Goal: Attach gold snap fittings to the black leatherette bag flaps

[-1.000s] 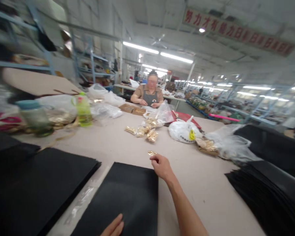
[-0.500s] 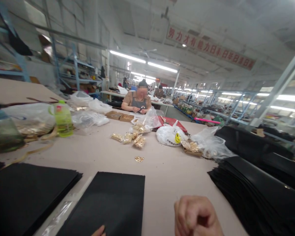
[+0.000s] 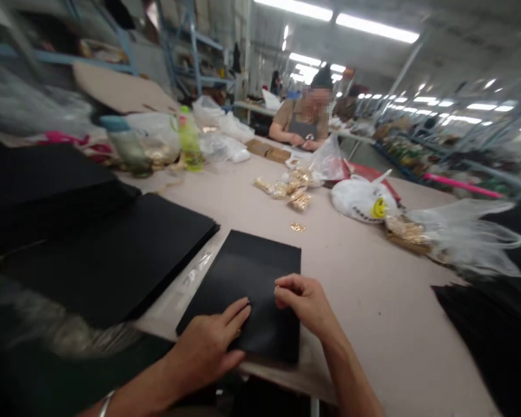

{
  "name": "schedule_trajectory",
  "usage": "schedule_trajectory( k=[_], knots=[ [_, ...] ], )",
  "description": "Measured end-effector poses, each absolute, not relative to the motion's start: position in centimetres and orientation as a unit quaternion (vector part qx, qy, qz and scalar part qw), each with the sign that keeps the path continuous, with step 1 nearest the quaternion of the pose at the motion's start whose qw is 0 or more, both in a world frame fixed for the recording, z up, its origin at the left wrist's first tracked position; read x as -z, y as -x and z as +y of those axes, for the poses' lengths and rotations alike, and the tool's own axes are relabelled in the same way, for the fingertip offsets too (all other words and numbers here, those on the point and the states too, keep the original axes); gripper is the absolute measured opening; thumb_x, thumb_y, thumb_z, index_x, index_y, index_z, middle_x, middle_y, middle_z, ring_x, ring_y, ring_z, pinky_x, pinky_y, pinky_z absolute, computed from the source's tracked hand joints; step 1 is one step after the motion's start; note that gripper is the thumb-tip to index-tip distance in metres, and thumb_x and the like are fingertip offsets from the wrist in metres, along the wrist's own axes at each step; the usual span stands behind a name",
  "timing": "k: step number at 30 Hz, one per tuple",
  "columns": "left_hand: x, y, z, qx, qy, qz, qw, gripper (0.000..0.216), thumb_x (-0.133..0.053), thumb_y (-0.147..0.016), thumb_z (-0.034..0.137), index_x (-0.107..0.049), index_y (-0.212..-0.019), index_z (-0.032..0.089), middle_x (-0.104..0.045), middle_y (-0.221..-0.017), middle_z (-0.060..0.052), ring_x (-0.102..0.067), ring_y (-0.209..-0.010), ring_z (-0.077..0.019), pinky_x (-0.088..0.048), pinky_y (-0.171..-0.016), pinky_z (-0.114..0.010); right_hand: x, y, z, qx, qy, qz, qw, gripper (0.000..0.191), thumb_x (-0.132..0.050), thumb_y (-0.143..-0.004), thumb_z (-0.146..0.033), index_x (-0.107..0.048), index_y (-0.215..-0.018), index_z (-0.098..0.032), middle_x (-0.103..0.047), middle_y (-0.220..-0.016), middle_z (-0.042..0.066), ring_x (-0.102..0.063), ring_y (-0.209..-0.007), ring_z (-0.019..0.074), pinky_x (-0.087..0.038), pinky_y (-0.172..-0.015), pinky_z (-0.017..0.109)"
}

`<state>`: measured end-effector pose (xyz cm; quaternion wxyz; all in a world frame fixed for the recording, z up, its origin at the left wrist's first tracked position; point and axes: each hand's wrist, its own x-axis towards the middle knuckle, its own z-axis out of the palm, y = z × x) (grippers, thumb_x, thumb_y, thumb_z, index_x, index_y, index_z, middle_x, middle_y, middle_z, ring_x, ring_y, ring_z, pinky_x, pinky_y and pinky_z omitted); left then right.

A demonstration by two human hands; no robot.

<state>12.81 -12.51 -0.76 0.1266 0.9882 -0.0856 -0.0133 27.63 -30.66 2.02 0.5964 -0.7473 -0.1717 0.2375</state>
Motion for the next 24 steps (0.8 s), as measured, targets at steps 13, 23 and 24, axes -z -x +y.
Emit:
schedule_trajectory(
  k=[13,23,24],
  knots=[
    [1.2,-12.3,-12.4,-0.013,-0.983,-0.113,0.144,0.053,-0.060,-0.088,0.039,-0.050,-0.132,0.011,-0.058,-0.135,-0.015,-0.069,-0.089,-0.0257,-0.055,-0.069,-0.036,-0.2,-27.2,-27.0,-0.254,0.841,-0.334,0.341,0.014,-0.063,-0.082,-0.028,-0.076,-0.084,-0.023,-0.075,-0.081,0.000,-0.066,-0.074,0.0169,-0.046,-0.067,0.027],
    [0.9,-12.3,-12.3,0.010,-0.982,-0.113,0.153,0.056,-0.058,-0.088,0.042,-0.048,-0.134,0.011,-0.058,-0.133,-0.013,-0.068,-0.087,-0.0247,-0.054,-0.067,-0.035,-0.3,-27.4,-26.1,-0.287,0.843,-0.335,0.309,0.011,-0.066,-0.078,-0.025,-0.076,-0.079,-0.023,-0.074,-0.076,0.000,-0.065,-0.070,0.0169,-0.045,-0.065,0.027],
    [0.9,-12.3,-12.3,0.009,-0.982,-0.111,0.154,0.057,-0.058,-0.088,0.043,-0.049,-0.134,0.011,-0.058,-0.134,-0.013,-0.068,-0.085,-0.0242,-0.054,-0.066,-0.035,-0.3,-27.4,-26.0,-0.292,0.844,-0.326,0.311,0.011,-0.066,-0.078,-0.025,-0.076,-0.079,-0.022,-0.073,-0.073,0.000,-0.064,-0.067,0.0161,-0.045,-0.062,0.026]
  ],
)
